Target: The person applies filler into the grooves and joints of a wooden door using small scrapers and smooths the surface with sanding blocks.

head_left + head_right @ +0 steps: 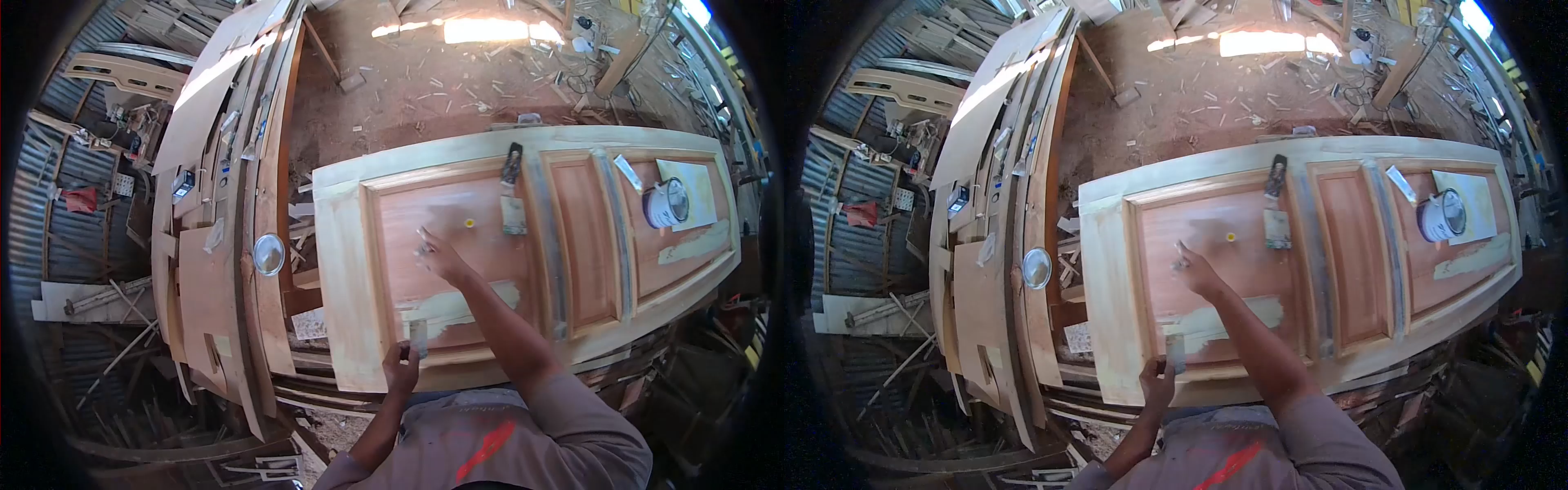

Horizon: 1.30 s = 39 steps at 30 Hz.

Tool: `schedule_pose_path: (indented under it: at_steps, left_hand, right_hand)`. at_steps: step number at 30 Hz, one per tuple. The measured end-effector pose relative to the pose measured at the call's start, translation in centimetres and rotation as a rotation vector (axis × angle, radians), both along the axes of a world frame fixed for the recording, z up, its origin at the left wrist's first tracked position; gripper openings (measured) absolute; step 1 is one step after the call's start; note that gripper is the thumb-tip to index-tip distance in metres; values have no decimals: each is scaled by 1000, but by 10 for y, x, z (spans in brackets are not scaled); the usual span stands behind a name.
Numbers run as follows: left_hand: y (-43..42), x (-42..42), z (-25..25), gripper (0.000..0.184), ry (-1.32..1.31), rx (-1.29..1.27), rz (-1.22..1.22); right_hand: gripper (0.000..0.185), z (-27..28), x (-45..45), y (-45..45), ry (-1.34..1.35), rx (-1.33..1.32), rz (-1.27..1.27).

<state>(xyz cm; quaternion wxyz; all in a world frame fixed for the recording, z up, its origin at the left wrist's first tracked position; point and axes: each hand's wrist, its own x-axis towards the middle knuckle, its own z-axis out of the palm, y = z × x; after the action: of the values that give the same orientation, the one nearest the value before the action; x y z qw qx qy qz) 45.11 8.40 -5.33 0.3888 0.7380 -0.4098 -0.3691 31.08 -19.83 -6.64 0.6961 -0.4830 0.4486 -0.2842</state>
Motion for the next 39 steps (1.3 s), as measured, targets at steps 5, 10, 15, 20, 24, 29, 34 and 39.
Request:
schedule_pose_path:
  at_steps: [5, 10, 15, 20, 24, 29, 34, 39]
  left_hand:
    - [-23, 50, 13, 12, -99, -12, -109]
    - [-38, 86, 12, 15, -59, -33, -165]
    - [-56, 104, 10, 17, 46, 11, -101]
    - [-62, 109, 4, 17, 87, 29, -65]
    - [-60, 106, -1, 18, 118, 19, -43]
    - [-58, 101, 2, 19, 124, 53, -50]
    - [-55, 112, 9, 18, 92, 15, 32]
    - [-30, 123, 0, 17, 39, 43, 56]
  right_hand:
    - [101, -27, 124, -87, 172, 112, 16]
    - [104, -39, 173, -130, 125, 228, -39]
    - [57, -43, 199, -156, 196, 324, -151]
    - [14, -89, 215, -197, -111, 499, -235]
    - [22, -60, 209, -212, -392, 596, -371]
    - [13, -75, 210, -175, -1055, 662, -666]
    - [21, -55, 218, -145, -1239, 582, -925]
    - [44, -59, 206, -128, -473, 409, -667]
